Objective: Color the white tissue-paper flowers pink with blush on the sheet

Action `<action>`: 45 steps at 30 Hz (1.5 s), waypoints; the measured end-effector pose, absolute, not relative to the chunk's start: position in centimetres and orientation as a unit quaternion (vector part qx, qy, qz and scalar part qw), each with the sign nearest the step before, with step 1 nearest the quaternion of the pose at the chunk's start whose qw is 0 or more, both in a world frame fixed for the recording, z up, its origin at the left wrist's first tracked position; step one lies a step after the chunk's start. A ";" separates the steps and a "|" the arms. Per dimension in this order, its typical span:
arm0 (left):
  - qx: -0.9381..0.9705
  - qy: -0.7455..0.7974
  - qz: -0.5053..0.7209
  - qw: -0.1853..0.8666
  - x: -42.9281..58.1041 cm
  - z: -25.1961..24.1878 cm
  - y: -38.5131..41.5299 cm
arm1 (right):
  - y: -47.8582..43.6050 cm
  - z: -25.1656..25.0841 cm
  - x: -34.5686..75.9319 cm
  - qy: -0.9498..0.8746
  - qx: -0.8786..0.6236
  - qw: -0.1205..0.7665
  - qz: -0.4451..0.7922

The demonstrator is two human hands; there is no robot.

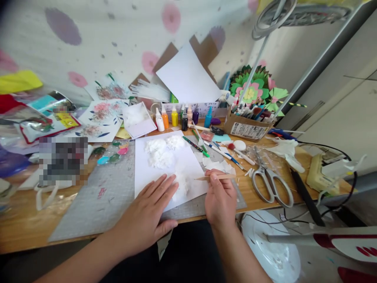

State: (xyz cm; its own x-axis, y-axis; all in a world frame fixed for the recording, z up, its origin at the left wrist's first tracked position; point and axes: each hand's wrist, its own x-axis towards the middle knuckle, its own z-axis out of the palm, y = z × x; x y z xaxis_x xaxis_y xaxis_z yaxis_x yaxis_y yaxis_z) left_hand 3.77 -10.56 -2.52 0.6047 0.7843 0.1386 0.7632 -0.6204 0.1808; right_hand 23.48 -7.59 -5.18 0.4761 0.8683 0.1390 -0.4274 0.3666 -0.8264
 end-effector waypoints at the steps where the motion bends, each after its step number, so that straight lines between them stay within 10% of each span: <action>1: 0.894 0.434 0.103 0.046 3.9 -2.4 -10.5 | -7.5 -5.2 23.5 -0.297 -0.370 0.774 0.420; 20: 0.887 0.421 0.186 0.029 5.0 -1.1 -9.9 | -7.1 -5.5 23.9 -0.276 -0.353 0.774 0.448; 29: 0.822 0.500 0.272 -0.016 -0.3 -2.2 -10.3 | -1.6 -1.2 23.0 -0.602 -0.546 0.475 0.338; 45: 0.810 0.530 0.251 -0.004 -5.2 -2.6 -8.8 | -0.8 -1.3 25.8 -0.678 -0.663 0.277 0.156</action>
